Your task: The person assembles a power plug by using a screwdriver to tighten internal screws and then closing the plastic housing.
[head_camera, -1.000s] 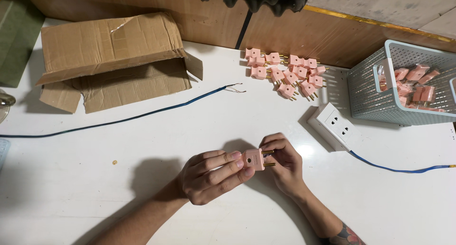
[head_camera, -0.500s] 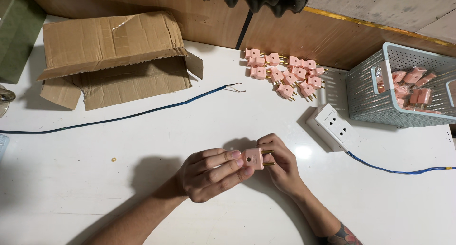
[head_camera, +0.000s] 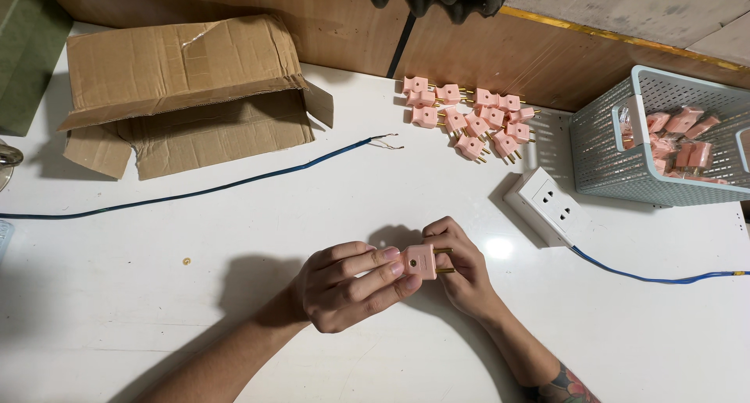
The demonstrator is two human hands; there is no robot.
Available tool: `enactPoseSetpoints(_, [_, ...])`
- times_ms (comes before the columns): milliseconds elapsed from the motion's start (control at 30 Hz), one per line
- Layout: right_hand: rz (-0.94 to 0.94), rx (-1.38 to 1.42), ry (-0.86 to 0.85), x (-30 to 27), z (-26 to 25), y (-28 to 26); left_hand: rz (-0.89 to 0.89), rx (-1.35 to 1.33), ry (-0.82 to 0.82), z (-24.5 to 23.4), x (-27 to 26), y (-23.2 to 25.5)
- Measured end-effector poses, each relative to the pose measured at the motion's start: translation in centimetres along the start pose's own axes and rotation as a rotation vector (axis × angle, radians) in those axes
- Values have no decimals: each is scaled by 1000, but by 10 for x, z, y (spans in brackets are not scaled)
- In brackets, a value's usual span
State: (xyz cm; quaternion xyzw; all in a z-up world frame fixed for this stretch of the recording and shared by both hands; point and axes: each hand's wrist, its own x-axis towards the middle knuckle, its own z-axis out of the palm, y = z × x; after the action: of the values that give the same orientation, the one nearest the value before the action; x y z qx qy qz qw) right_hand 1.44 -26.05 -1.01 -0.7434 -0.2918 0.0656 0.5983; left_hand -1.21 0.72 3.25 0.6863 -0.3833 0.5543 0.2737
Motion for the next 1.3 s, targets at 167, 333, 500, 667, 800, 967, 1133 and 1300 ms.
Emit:
enactPoseSetpoints(167, [85,123,31,-2,4,-2,-6,13,-16,-1,-4,-1])
enactPoseSetpoints(333, [21,178,97,0,2,0,3,6,-28,-4,-1,0])
enactPoseSetpoints(500, [56,24,3,0,-1,-5,11,-10,-49,-1,-5,3])
enactPoseSetpoints(667, [162,229,51,-3,4,-6,34,14,-40,-4,-2,-1])
enactPoseSetpoints(800, [-19,19,-7,2,4,-9,47,-12,-102,-13,9,-1])
enactPoseSetpoints(967, [139,157,8,-2,2,-11,46,26,-63,-7,2,-1])
enactPoseSetpoints(1133, [100,303,82,-6,3,1,40,76,-44,-4,-5,-1])
enactPoseSetpoints(1300, [153,306,76,-8,-1,1,-20,17,-70,-5,-3,0])
